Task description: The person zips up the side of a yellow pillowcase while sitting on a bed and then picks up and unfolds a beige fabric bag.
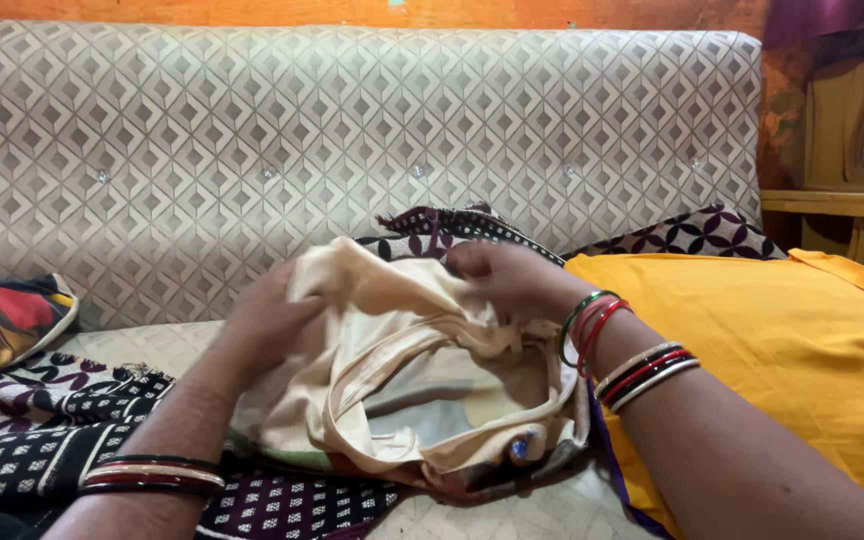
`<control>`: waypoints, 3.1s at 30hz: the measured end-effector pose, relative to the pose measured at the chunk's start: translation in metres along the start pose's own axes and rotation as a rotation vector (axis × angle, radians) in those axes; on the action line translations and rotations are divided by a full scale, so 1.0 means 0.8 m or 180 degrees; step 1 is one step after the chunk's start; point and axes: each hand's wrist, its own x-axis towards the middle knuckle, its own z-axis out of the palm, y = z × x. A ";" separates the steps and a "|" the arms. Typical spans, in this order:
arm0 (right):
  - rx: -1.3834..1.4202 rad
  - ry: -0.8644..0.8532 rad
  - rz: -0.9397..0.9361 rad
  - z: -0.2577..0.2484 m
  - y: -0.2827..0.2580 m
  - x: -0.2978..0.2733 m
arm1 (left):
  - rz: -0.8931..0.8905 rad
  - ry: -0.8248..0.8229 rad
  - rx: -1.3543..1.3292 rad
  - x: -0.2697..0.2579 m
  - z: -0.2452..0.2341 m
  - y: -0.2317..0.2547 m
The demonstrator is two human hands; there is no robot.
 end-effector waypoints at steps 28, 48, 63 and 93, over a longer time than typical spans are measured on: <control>0.1124 0.2611 -0.0501 -0.062 0.005 -0.001 | 0.1607 0.0710 0.1682 -0.021 0.021 0.028; 0.1601 -0.0791 -0.1138 0.000 -0.072 -0.015 | 0.1669 -0.0186 0.0839 -0.031 0.057 0.063; -0.2113 0.2539 -0.0640 -0.033 -0.050 -0.024 | 0.1744 0.0435 0.0962 -0.034 0.044 0.062; -0.0865 -0.0385 -0.0391 -0.015 0.021 -0.022 | 0.0169 0.0143 0.1077 0.022 -0.029 -0.055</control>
